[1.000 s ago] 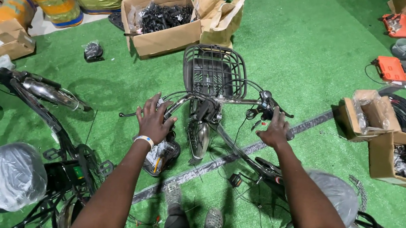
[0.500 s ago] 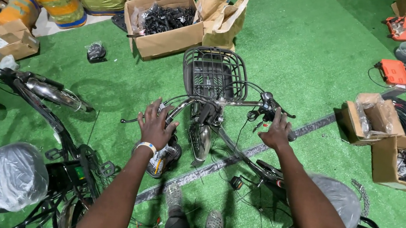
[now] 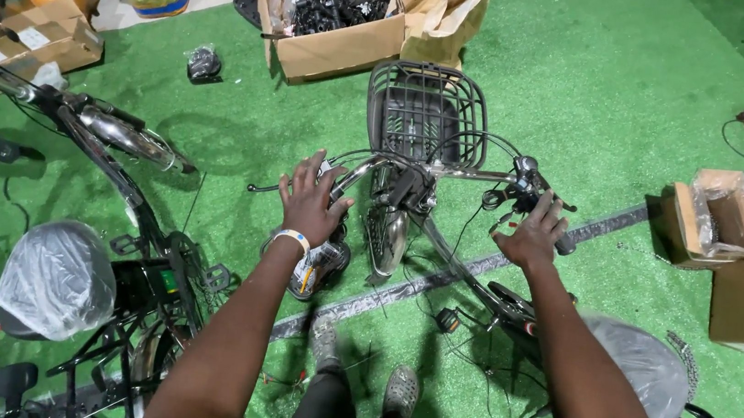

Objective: The person secures a cable to the bicycle's handlebar and front wheel using zip ties. They use pliers to cut the excess length of the zip ties and then adjust the handlebars and front wheel.

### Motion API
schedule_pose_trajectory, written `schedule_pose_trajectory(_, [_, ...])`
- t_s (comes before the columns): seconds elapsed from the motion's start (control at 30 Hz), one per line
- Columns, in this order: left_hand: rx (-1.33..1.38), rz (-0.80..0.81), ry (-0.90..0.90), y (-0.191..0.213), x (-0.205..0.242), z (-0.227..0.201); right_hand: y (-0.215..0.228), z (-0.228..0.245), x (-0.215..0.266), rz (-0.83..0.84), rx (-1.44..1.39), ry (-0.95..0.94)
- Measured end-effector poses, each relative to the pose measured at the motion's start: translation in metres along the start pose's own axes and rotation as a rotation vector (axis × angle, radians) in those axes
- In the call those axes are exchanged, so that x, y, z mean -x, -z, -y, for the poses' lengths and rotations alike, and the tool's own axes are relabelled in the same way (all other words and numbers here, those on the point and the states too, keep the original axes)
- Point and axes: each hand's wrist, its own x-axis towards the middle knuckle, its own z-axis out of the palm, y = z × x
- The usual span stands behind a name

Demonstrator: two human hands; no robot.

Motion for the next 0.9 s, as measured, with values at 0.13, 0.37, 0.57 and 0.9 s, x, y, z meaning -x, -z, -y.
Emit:
schedule_pose_trajectory(0.13, [0.004, -0.018, -0.014, 0.001, 0.0, 0.002, -0.001, 0.011, 0.012, -0.047, -0.017, -0.019])
schedule_pose_trajectory(0.37, [-0.001, -0.041, -0.129, 0.011, -0.011, 0.012, -0.069, 0.03, 0.034, -0.248, -0.254, -0.074])
schedule_pose_trajectory(0.57, [0.198, -0.105, -0.207, 0.018, 0.014, 0.03, -0.154, 0.078, 0.086, 0.183, -0.539, 0.001])
schedule_pose_trajectory(0.9, [0.423, -0.182, 0.602, -0.084, 0.149, 0.088, -0.34, 0.041, 0.073, 0.28, -0.713, 0.07])
